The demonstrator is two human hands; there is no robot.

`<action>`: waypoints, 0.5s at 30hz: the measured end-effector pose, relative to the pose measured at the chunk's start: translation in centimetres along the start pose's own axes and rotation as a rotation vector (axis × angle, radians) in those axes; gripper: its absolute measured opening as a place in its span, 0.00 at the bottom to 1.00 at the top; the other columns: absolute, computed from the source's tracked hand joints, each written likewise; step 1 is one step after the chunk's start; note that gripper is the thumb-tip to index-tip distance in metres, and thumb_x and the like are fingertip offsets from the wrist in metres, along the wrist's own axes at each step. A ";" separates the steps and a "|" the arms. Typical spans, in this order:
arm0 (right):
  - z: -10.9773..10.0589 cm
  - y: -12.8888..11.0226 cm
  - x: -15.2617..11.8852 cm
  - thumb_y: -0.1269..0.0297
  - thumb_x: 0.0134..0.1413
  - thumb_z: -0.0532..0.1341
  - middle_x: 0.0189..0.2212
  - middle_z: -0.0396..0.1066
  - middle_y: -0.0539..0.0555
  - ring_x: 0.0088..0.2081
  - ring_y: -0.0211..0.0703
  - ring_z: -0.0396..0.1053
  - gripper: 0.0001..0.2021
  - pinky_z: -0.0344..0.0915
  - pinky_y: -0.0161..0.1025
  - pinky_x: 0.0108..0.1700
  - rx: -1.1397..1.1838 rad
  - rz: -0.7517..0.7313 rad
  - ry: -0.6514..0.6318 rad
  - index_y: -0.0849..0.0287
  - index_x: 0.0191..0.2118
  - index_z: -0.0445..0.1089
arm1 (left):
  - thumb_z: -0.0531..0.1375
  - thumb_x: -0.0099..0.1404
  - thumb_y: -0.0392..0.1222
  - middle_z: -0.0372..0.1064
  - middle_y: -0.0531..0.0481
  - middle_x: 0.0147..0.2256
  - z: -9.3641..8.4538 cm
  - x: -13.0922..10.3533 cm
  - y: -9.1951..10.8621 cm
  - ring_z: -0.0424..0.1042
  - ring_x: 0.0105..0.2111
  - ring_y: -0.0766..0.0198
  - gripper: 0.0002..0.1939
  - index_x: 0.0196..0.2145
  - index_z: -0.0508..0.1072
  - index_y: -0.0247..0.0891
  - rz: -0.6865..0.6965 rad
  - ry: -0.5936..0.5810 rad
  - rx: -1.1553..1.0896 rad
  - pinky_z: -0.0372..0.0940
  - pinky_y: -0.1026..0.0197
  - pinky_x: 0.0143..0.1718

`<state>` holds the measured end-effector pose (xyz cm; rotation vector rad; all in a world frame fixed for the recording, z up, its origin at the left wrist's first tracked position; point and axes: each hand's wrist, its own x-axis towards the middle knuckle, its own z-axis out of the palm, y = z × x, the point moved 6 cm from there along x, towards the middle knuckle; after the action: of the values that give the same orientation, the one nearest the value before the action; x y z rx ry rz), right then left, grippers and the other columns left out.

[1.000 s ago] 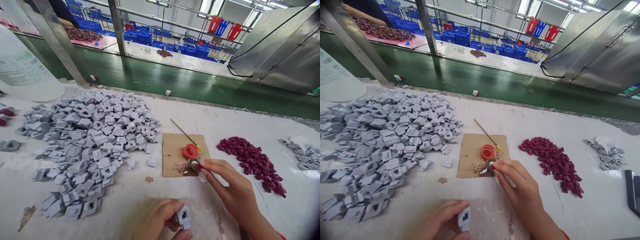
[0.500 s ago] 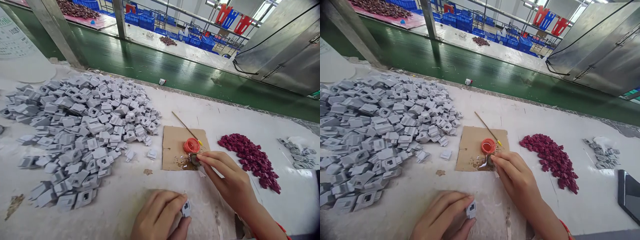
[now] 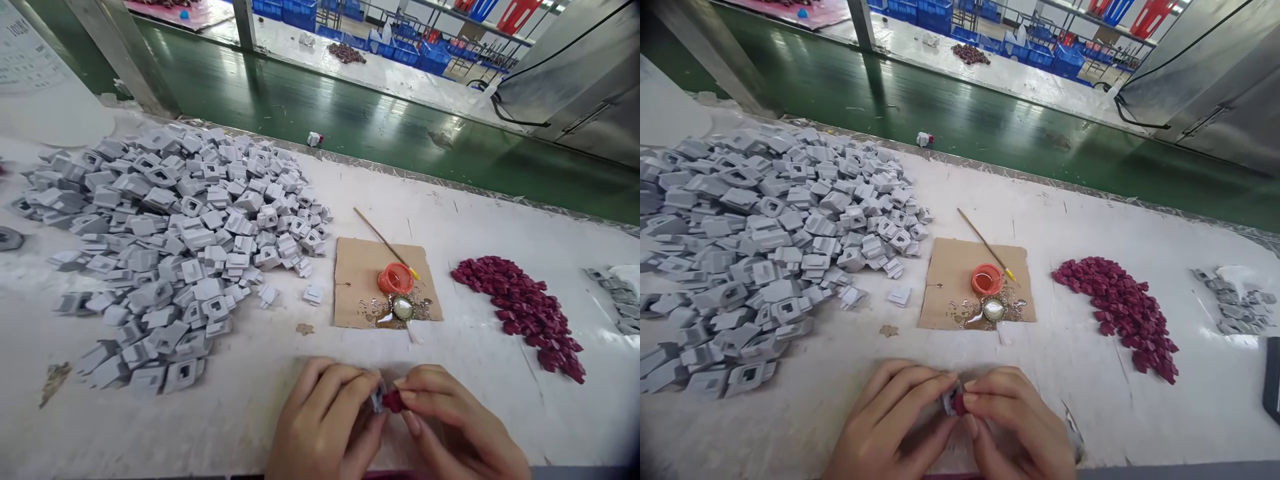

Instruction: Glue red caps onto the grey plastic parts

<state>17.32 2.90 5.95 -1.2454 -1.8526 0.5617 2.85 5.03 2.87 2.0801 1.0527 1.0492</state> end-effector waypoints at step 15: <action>0.3 -0.5 0.0 0.76 0.65 0.54 0.40 0.72 0.58 0.46 0.42 0.71 0.11 0.74 0.36 0.46 -0.091 -0.094 -0.097 0.61 0.49 0.68 | 0.63 0.61 0.32 0.75 0.50 0.38 0.0 -0.3 0.1 0.69 0.39 0.63 0.14 0.46 0.73 0.37 0.071 -0.028 0.079 0.68 0.65 0.42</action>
<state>16.78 2.72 6.15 -1.2014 -2.0258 0.4996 2.81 4.68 2.85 2.2030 1.0288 1.0252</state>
